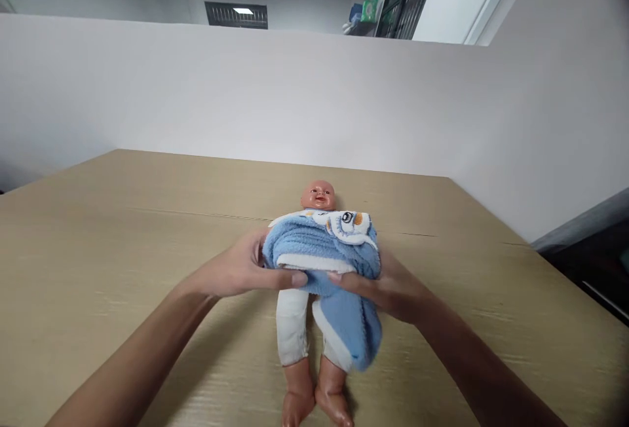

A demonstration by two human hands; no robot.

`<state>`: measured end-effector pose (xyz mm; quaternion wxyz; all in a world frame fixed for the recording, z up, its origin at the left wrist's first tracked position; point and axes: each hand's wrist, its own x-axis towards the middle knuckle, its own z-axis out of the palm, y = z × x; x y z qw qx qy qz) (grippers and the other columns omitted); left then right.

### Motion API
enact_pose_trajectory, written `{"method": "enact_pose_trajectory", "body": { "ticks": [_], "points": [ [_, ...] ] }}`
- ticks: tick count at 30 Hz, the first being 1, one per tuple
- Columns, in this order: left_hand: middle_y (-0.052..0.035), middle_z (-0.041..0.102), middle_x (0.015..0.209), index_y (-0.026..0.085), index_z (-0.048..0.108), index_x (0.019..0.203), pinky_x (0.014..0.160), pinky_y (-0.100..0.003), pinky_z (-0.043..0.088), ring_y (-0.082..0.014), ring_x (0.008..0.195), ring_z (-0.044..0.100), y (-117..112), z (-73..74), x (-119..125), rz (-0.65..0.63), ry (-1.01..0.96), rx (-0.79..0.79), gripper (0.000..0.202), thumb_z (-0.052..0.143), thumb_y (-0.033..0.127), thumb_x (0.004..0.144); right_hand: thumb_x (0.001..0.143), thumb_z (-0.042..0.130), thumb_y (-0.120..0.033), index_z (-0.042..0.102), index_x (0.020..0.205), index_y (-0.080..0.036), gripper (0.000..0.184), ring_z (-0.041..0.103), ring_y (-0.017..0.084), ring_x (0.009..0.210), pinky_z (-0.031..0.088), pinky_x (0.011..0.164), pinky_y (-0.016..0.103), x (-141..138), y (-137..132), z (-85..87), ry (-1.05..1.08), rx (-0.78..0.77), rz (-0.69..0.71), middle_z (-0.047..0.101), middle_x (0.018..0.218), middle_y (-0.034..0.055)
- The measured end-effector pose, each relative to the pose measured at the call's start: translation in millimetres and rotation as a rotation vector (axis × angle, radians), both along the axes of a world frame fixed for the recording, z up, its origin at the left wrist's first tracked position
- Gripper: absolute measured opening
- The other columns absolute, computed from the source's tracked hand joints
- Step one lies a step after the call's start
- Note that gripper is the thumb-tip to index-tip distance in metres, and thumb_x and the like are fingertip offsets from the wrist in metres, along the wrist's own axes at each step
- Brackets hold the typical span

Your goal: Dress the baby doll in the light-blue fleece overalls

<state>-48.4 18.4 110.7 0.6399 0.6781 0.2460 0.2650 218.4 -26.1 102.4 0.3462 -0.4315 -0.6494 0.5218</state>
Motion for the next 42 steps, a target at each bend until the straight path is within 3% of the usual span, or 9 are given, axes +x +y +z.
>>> {"method": "enact_pose_trajectory", "body": {
  "ticks": [3,7,10,13,20,27,31,37,42],
  "points": [
    [-0.0113,0.079,0.109,0.014,0.074,0.118,0.093,-0.035,0.062,-0.0275,0.105,0.074,-39,-11.4,6,0.210,-0.007,-0.068,0.047,0.085,0.047,0.086,0.093,0.076,-0.055,0.071,0.138,-0.019,0.057,0.069,0.034,0.127,0.052,0.116,0.048,-12,-30,0.4,-0.069,-0.006,-0.176,0.076,0.137,0.0100],
    [-0.0105,0.080,0.110,0.015,0.074,0.113,0.090,-0.036,0.062,-0.0296,0.104,0.074,-82,-41.7,14,0.441,0.109,-0.019,0.045,0.076,0.054,0.091,0.095,0.073,-0.049,0.077,0.127,-0.020,0.043,0.071,0.032,0.123,0.048,0.120,0.043,-20,-62,-7.3,-0.093,0.004,-0.168,0.078,0.131,0.0079],
    [-0.0107,0.078,0.124,0.019,0.070,0.128,0.098,-0.041,0.060,-0.0324,0.114,0.073,-106,-63.2,17,0.521,0.165,-0.030,0.052,0.072,0.056,0.093,0.094,0.073,-0.046,0.078,0.114,-0.020,0.034,0.074,0.032,0.114,0.056,0.107,0.041,-23,-78,-19.1,-0.142,-0.049,-0.176,0.082,0.117,0.0077],
    [-0.0107,0.075,0.133,0.021,0.071,0.126,0.107,-0.045,0.054,-0.0349,0.124,0.068,-122,-81.2,17,0.576,0.291,0.056,0.044,0.067,0.052,0.096,0.089,0.072,-0.039,0.076,0.104,-0.019,0.025,0.075,0.034,0.110,0.059,0.096,0.042,-26,-87,-36.7,-0.257,-0.014,-0.263,0.082,0.105,0.0093],
    [-0.0059,0.075,0.114,0.022,0.063,0.117,0.098,-0.040,0.051,-0.0294,0.110,0.069,-129,-117.1,19,0.588,0.369,0.084,0.026,0.059,0.037,0.096,0.079,0.069,-0.026,0.070,0.082,-0.020,0.007,0.073,0.025,0.079,0.051,0.072,0.032,-33,-85,-75.5,-0.528,0.008,-0.334,0.079,0.085,0.0055],
    [-0.0052,0.074,0.109,0.020,0.063,0.111,0.092,-0.036,0.048,-0.0269,0.103,0.068,-96,-110.4,26,0.572,0.372,0.126,0.022,0.060,0.033,0.093,0.082,0.068,-0.032,0.068,0.081,-0.018,0.014,0.072,0.025,0.078,0.047,0.070,0.032,-29,-57,-90.1,-0.538,0.086,-0.383,0.077,0.081,0.0067],
    [-0.0038,0.073,0.104,0.020,0.063,0.105,0.090,-0.036,0.045,-0.0268,0.101,0.066,-86,-100.3,25,0.593,0.437,0.193,0.017,0.061,0.032,0.092,0.081,0.069,-0.034,0.062,0.071,-0.020,0.019,0.068,0.023,0.070,0.043,0.065,0.031,-27,-48,-77.2,-0.575,0.102,-0.396,0.073,0.073,0.0056],
    [-0.0012,0.074,0.106,0.023,0.063,0.112,0.089,-0.033,0.047,-0.0263,0.102,0.066,-120,-88.2,8,0.513,0.350,0.066,0.023,0.062,0.036,0.093,0.079,0.072,-0.033,0.060,0.068,-0.023,0.019,0.064,0.020,0.068,0.041,0.062,0.030,-36,-80,-39.8,-0.565,0.057,-0.230,0.074,0.073,0.0039],
    [-0.0033,0.074,0.106,0.022,0.060,0.107,0.084,-0.033,0.046,-0.0283,0.100,0.067,-141,-90.9,-1,0.448,0.448,-0.018,0.022,0.061,0.036,0.089,0.080,0.069,-0.029,0.064,0.075,-0.022,0.010,0.066,0.022,0.075,0.043,0.071,0.033,-39,-97,-41.0,-0.627,0.071,-0.136,0.075,0.082,0.0034]
  ]
}}
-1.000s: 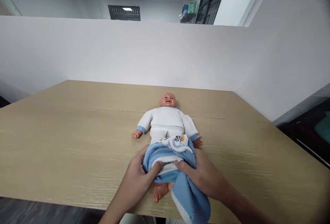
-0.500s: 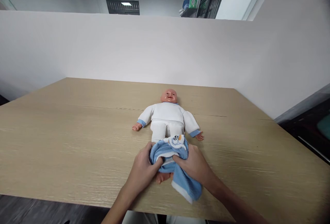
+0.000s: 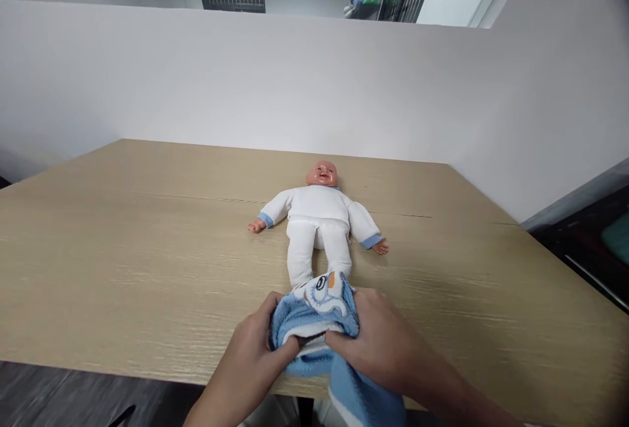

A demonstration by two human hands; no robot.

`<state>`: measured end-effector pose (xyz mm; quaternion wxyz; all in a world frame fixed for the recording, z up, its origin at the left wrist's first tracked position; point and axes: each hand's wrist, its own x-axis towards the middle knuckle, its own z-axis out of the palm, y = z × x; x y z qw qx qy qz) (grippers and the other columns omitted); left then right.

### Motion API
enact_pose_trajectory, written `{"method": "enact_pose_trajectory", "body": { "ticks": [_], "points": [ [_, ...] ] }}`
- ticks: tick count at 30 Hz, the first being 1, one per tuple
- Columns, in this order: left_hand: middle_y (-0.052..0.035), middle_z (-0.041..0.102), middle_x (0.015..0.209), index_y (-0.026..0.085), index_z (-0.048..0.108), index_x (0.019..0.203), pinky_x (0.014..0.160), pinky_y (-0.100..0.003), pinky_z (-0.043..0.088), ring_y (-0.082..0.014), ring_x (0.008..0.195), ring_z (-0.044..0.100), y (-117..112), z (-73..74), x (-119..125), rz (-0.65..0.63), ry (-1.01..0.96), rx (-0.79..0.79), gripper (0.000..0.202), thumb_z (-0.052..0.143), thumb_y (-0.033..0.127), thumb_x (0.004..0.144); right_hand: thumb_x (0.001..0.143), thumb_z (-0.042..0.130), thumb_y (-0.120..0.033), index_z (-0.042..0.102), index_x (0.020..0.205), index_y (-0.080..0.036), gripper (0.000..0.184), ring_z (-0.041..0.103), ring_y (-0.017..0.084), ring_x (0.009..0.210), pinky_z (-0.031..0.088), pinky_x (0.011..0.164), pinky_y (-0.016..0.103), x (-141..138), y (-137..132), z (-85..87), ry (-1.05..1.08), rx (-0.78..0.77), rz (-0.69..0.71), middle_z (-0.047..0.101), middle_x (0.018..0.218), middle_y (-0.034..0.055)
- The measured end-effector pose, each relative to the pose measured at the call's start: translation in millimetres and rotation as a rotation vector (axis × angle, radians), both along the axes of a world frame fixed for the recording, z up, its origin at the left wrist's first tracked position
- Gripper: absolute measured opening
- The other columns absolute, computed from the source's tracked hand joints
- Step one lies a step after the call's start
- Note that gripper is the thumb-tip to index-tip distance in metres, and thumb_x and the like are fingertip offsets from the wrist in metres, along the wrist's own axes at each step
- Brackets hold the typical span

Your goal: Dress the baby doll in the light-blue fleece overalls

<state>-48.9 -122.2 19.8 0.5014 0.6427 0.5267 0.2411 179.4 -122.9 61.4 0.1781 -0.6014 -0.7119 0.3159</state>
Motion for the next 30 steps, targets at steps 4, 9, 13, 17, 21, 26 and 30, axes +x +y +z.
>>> {"method": "enact_pose_trajectory", "body": {
  "ticks": [4,9,13,17,21,26,30],
  "points": [
    [-0.0052,0.072,0.104,0.021,0.059,0.113,0.086,-0.037,0.043,-0.0295,0.099,0.065,3,-12.6,1,-0.037,0.177,0.010,0.027,0.060,0.030,0.087,0.079,0.068,-0.027,0.069,0.085,-0.021,0.010,0.070,0.028,0.099,0.048,0.091,0.039,-2,4,-11.4,-0.108,-0.008,0.040,0.074,0.111,0.0095],
    [-0.0109,0.065,0.121,0.020,0.062,0.120,0.106,-0.047,0.039,-0.0330,0.117,0.054,5,-31.8,2,-0.065,0.201,0.167,0.029,0.057,0.027,0.092,0.082,0.065,-0.026,0.073,0.105,-0.019,0.026,0.071,0.033,0.111,0.051,0.100,0.042,-8,5,-21.6,-0.167,-0.021,0.054,0.072,0.128,0.0144],
    [-0.0125,0.061,0.126,0.019,0.058,0.124,0.108,-0.049,0.039,-0.0332,0.120,0.051,2,-37.9,0,-0.063,0.134,0.158,0.029,0.054,0.026,0.096,0.084,0.065,-0.026,0.075,0.111,-0.018,0.030,0.072,0.035,0.113,0.052,0.102,0.044,-7,5,-22.0,-0.125,-0.028,0.092,0.076,0.124,0.0150],
    [-0.0111,0.063,0.128,0.021,0.052,0.126,0.107,-0.044,0.043,-0.0309,0.121,0.057,1,-44.8,0,-0.013,-0.113,0.072,0.031,0.059,0.029,0.098,0.083,0.067,-0.027,0.076,0.104,-0.019,0.024,0.074,0.032,0.105,0.056,0.094,0.041,-2,10,-26.4,-0.025,-0.073,0.078,0.080,0.114,0.0135],
    [-0.0115,0.062,0.138,0.022,0.042,0.138,0.112,-0.040,0.044,-0.0275,0.130,0.059,2,-55.4,4,0.094,-0.394,0.089,0.044,0.062,0.032,0.100,0.084,0.069,-0.023,0.078,0.107,-0.022,0.024,0.077,0.028,0.102,0.058,0.090,0.035,2,17,-37.1,0.229,-0.052,0.078,0.083,0.110,0.0069],
    [-0.0099,0.067,0.128,0.019,0.057,0.127,0.108,-0.037,0.046,-0.0255,0.123,0.062,15,-56.3,7,0.195,-0.376,0.275,0.028,0.061,0.035,0.105,0.079,0.069,-0.013,0.078,0.103,-0.019,0.027,0.077,0.027,0.093,0.059,0.086,0.035,4,31,-45.2,0.289,0.080,0.090,0.083,0.102,0.0056],
    [-0.0076,0.068,0.121,0.019,0.060,0.120,0.102,-0.035,0.049,-0.0236,0.114,0.064,37,-51.2,4,0.187,-0.454,0.260,0.025,0.062,0.039,0.106,0.079,0.076,-0.016,0.077,0.117,-0.021,0.039,0.077,0.028,0.101,0.060,0.094,0.039,12,56,-48.4,0.343,0.165,0.217,0.082,0.116,0.0061]
  ]
}}
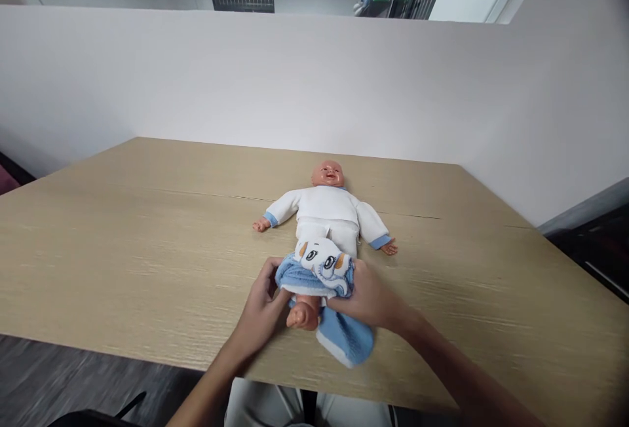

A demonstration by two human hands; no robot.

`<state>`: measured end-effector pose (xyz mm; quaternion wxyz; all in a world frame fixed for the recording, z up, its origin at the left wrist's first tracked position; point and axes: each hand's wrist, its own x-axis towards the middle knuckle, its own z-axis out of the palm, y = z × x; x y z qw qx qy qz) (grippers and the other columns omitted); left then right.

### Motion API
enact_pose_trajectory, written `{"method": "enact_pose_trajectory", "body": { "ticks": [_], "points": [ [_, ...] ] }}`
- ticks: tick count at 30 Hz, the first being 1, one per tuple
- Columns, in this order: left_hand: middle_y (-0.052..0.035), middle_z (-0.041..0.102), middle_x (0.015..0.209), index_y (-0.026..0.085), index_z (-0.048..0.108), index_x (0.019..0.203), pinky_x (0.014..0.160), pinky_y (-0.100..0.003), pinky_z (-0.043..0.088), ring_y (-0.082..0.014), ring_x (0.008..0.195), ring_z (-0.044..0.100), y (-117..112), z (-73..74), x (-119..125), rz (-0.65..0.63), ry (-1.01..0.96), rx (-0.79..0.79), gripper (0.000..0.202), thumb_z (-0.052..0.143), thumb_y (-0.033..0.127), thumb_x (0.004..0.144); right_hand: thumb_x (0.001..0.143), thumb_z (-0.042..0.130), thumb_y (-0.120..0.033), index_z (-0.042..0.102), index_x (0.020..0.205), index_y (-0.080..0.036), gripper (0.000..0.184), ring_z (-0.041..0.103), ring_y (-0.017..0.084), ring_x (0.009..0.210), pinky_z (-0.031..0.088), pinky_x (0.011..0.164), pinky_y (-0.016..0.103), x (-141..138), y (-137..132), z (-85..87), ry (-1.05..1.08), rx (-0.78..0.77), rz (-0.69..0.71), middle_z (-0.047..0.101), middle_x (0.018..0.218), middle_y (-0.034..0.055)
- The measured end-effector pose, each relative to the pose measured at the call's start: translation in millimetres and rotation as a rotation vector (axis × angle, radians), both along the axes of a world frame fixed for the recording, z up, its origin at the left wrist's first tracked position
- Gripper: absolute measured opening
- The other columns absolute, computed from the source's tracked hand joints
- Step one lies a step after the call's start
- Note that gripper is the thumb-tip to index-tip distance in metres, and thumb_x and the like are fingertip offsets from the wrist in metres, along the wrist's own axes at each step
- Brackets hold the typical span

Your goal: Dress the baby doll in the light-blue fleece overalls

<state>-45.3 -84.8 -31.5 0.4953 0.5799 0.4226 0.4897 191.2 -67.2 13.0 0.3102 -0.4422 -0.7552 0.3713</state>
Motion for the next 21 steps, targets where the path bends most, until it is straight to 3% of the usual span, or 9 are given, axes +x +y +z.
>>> {"method": "enact_pose_trajectory", "body": {
  "ticks": [4,7,11,16,19,21],
  "points": [
    [-0.0074,0.066,0.120,0.018,0.058,0.122,0.103,-0.035,0.049,-0.0234,0.116,0.062,22,13.4,-9,-0.155,0.024,-0.014,0.032,0.067,0.043,0.104,0.082,0.083,-0.024,0.072,0.134,-0.024,0.053,0.072,0.032,0.121,0.054,0.113,0.047,21,24,-4.5,0.027,-0.019,0.166,0.078,0.132,0.0069],
    [-0.0089,0.066,0.122,0.018,0.058,0.122,0.104,-0.036,0.049,-0.0243,0.118,0.062,35,26.4,-17,-0.292,0.095,-0.049,0.035,0.066,0.047,0.104,0.082,0.091,-0.038,0.068,0.141,-0.022,0.065,0.070,0.033,0.125,0.054,0.114,0.049,41,33,-13.6,0.090,-0.147,0.116,0.076,0.135,0.0091],
    [-0.0100,0.064,0.130,0.019,0.058,0.127,0.114,-0.042,0.044,-0.0278,0.128,0.059,48,34.2,-29,-0.414,0.187,-0.055,0.040,0.071,0.047,0.101,0.088,0.087,-0.045,0.068,0.139,-0.022,0.059,0.067,0.029,0.131,0.051,0.117,0.042,59,37,-33.2,0.361,-0.252,0.081,0.074,0.138,0.0079],
    [-0.0132,0.051,0.153,0.024,0.046,0.150,0.121,-0.050,0.040,-0.0319,0.137,0.051,63,39.4,-37,-0.414,0.378,0.026,0.075,0.081,0.053,0.091,0.083,0.093,-0.044,0.068,0.138,-0.026,0.063,0.073,0.021,0.120,0.058,0.100,0.028,66,34,-48.1,0.645,-0.483,0.039,0.077,0.135,0.0046],
    [-0.0147,0.040,0.164,0.026,0.037,0.160,0.126,-0.053,0.035,-0.0357,0.147,0.041,74,54.0,-28,-0.456,0.444,0.102,0.097,0.085,0.064,0.084,0.075,0.098,-0.041,0.069,0.138,-0.024,0.071,0.075,0.019,0.111,0.059,0.094,0.025,68,30,-48.4,0.703,-0.595,0.061,0.079,0.131,0.0051],
    [-0.0135,0.039,0.166,0.028,0.040,0.160,0.128,-0.053,0.032,-0.0367,0.151,0.037,82,68.7,-16,-0.500,0.498,0.180,0.096,0.083,0.067,0.084,0.071,0.101,-0.039,0.073,0.130,-0.022,0.067,0.076,0.018,0.102,0.060,0.089,0.024,69,28,-49.6,0.717,-0.646,0.051,0.081,0.119,0.0045]
  ]
}}
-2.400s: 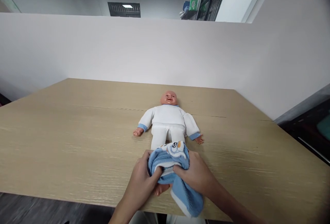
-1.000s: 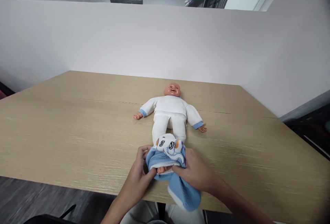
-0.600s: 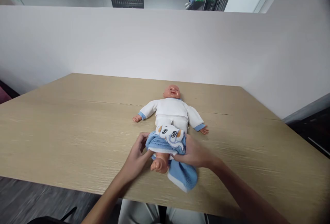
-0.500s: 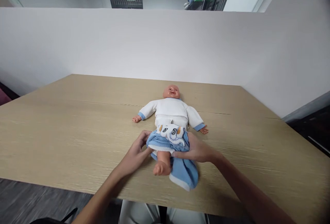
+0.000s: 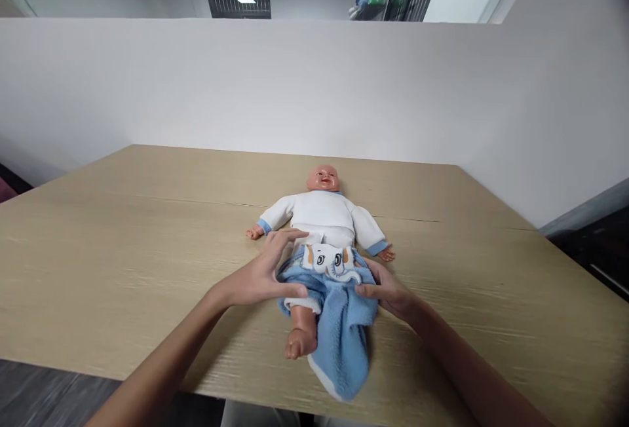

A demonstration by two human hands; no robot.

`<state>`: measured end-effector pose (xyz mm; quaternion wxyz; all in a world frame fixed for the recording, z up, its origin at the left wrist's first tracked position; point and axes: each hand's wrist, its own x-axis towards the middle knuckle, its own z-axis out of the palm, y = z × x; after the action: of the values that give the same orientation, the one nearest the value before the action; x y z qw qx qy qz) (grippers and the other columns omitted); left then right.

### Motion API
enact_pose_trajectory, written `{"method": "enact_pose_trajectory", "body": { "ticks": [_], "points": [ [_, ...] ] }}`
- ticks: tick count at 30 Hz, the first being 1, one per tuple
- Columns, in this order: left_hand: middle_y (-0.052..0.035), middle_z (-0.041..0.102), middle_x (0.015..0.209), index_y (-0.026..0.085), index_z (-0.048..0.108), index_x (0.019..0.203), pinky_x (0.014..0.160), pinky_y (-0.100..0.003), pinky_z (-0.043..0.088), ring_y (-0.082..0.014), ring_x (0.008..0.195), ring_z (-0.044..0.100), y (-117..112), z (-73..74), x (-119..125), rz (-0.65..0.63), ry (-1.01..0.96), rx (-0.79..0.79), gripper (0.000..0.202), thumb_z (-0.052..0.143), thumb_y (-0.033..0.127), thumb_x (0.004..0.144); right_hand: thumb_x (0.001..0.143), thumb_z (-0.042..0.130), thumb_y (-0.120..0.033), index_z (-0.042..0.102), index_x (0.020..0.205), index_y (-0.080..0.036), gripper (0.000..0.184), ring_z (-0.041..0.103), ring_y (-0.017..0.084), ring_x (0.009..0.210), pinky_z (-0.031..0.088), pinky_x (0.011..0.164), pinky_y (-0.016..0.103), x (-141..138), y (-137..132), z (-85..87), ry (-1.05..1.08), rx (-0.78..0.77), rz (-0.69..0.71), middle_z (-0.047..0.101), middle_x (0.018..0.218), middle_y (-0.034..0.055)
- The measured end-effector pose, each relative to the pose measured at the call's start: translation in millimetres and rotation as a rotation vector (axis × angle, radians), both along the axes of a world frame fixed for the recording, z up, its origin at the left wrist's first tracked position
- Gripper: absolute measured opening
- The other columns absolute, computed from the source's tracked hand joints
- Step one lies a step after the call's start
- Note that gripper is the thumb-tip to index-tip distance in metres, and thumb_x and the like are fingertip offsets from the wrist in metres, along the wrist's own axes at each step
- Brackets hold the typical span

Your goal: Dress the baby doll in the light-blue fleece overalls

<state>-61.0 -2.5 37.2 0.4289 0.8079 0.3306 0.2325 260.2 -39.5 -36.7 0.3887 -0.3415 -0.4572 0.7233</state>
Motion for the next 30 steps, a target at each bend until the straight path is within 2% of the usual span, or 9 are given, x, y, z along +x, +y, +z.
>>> {"method": "enact_pose_trajectory", "body": {
  "ticks": [2,4,6,8,13,17,21,26,30],
  "points": [
    [-0.0119,0.051,0.156,0.028,0.051,0.155,0.125,-0.052,0.035,-0.0365,0.145,0.042,11,15.4,15,-0.051,0.095,0.090,0.087,0.082,0.068,0.085,0.067,0.103,-0.039,0.075,0.121,-0.021,0.064,0.076,0.018,0.095,0.060,0.085,0.024,0,-2,-3.3,0.003,-0.049,-0.021,0.082,0.111,0.0031],
    [-0.0094,0.067,0.131,0.026,0.067,0.140,0.113,-0.046,0.045,-0.0336,0.126,0.056,25,28.4,31,-0.144,0.204,0.133,0.074,0.084,0.069,0.082,0.064,0.103,-0.042,0.074,0.121,-0.021,0.067,0.076,0.017,0.092,0.060,0.085,0.025,0,-2,-7.0,0.016,-0.081,-0.039,0.081,0.107,0.0022],
    [-0.0046,0.072,0.100,0.021,0.077,0.116,0.091,-0.036,0.052,-0.0260,0.098,0.063,39,36.9,45,-0.313,0.271,0.039,0.058,0.085,0.067,0.081,0.065,0.102,-0.047,0.072,0.125,-0.021,0.072,0.074,0.017,0.093,0.059,0.086,0.026,1,-2,-8.1,0.026,-0.066,-0.007,0.080,0.107,0.0023],
    [-0.0012,0.071,0.089,0.019,0.077,0.104,0.079,-0.030,0.051,-0.0206,0.084,0.064,51,40.2,57,-0.488,0.258,-0.141,0.049,0.086,0.062,0.082,0.067,0.101,-0.049,0.071,0.125,-0.020,0.071,0.071,0.017,0.094,0.057,0.086,0.025,3,-1,-5.2,-0.020,-0.005,0.105,0.077,0.108,0.0025],
    [-0.0022,0.076,0.110,0.019,0.076,0.117,0.094,-0.029,0.054,-0.0233,0.104,0.069,66,31.5,75,-0.703,0.114,-0.317,0.046,0.087,0.049,0.084,0.075,0.096,-0.049,0.074,0.105,-0.018,0.049,0.063,0.016,0.085,0.052,0.078,0.024,15,-6,9.0,-0.278,0.088,0.362,0.071,0.095,-0.0008],
    [-0.0009,0.078,0.100,0.018,0.075,0.107,0.086,-0.027,0.058,-0.0218,0.093,0.070,65,20.0,82,-0.767,0.095,-0.428,0.047,0.094,0.048,0.076,0.076,0.093,-0.059,0.076,0.103,-0.021,0.050,0.062,0.015,0.078,0.049,0.072,0.023,15,-9,13.2,-0.104,0.074,0.073,0.071,0.088,-0.0004],
    [-0.0042,0.081,0.104,0.015,0.078,0.101,0.094,-0.031,0.062,-0.0258,0.096,0.074,62,15.7,86,-0.819,0.104,-0.450,0.042,0.091,0.048,0.079,0.081,0.087,-0.065,0.076,0.115,-0.024,0.054,0.066,0.017,0.082,0.052,0.077,0.026,7,-8,14.0,-0.028,-0.035,-0.180,0.075,0.095,0.0026],
    [-0.0043,0.081,0.100,0.016,0.080,0.095,0.109,-0.034,0.057,-0.0278,0.106,0.073,65,13.9,84,-0.812,0.050,-0.436,0.040,0.086,0.054,0.084,0.076,0.089,-0.070,0.073,0.102,-0.019,0.059,0.059,0.016,0.081,0.048,0.072,0.024,13,-8,14.5,-0.215,0.019,0.074,0.068,0.089,0.0001],
    [-0.0044,0.080,0.102,0.017,0.078,0.095,0.101,-0.030,0.059,-0.0240,0.101,0.073,68,6.0,80,-0.786,0.032,-0.413,0.035,0.080,0.051,0.092,0.065,0.097,-0.063,0.068,0.084,-0.019,0.056,0.050,0.013,0.068,0.042,0.061,0.023,25,-12,12.2,-0.251,0.022,0.287,0.060,0.078,-0.0025]
  ]
}}
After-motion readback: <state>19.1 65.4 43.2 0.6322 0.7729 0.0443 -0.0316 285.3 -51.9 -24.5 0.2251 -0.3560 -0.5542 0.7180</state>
